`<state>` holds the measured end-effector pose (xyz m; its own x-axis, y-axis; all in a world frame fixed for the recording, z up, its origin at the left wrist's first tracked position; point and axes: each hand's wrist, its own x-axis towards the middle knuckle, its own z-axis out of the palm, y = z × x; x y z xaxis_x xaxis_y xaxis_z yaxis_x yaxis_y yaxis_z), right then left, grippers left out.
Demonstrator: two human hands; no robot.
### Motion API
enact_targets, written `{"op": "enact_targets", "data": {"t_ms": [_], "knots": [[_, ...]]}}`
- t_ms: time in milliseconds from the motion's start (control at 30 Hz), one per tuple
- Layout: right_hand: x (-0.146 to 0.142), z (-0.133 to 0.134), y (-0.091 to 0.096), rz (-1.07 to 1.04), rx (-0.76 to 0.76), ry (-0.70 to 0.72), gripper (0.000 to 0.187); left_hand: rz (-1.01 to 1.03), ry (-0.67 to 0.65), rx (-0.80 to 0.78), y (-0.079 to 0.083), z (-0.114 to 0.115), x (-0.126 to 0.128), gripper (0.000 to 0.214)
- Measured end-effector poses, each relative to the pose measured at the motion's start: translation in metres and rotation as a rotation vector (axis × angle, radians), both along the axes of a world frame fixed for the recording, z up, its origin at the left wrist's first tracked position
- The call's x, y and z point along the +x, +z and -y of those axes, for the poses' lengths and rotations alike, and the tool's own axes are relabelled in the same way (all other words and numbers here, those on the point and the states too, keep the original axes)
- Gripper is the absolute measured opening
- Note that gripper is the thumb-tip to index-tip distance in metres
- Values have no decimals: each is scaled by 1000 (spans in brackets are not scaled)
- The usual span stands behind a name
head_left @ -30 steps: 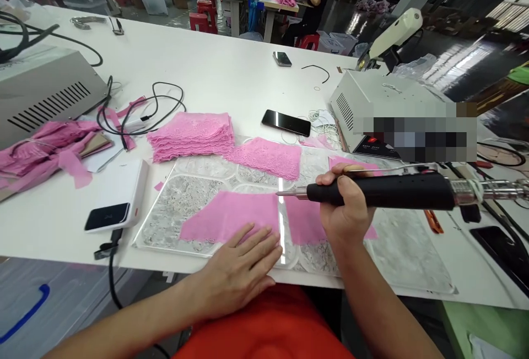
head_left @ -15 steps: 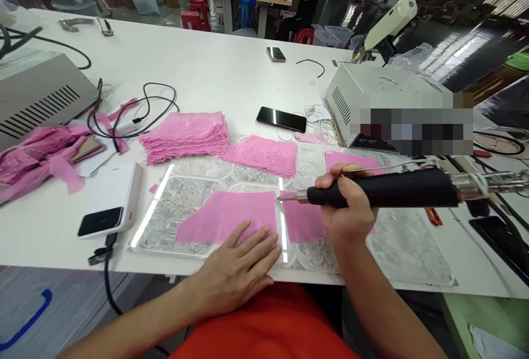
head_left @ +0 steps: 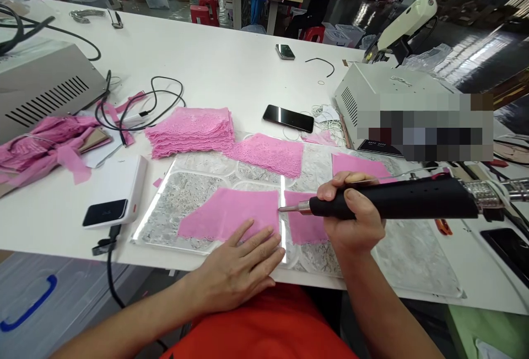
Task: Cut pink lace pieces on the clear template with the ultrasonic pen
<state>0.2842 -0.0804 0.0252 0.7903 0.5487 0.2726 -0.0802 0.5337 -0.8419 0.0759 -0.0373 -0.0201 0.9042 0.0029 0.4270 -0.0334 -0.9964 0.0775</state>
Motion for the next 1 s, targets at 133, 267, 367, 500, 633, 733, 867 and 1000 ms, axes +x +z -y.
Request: {"op": "enact_targets", "data": {"t_ms": [133,267,367,500,633,733,867,1000], "knots": [[0,-1,-1,24,1,4,10,-8,3,5,-1,1,0,35],[0,0,-1,35,2,39,9,-12,2,26,-1,1,0,35],[0,0,-2,55,0,50,9,-7,-3,34,-2,0,0,34],[0,-1,-1,76,-8,54,10,-13,-4,35,-2,0,0,34],[2,3,1,40,1,66,10,-13,-10,33,-1,1,-1,35],[4,10,1,12,8,122,11,-1,-31,29,0,1,-2,34],[5,16,2,15,-22,193,10,-11,-37,32,0,2,-3,34],[3,15,2,39,-24,212,10,-10,-29,35,0,3,-2,33]]}}
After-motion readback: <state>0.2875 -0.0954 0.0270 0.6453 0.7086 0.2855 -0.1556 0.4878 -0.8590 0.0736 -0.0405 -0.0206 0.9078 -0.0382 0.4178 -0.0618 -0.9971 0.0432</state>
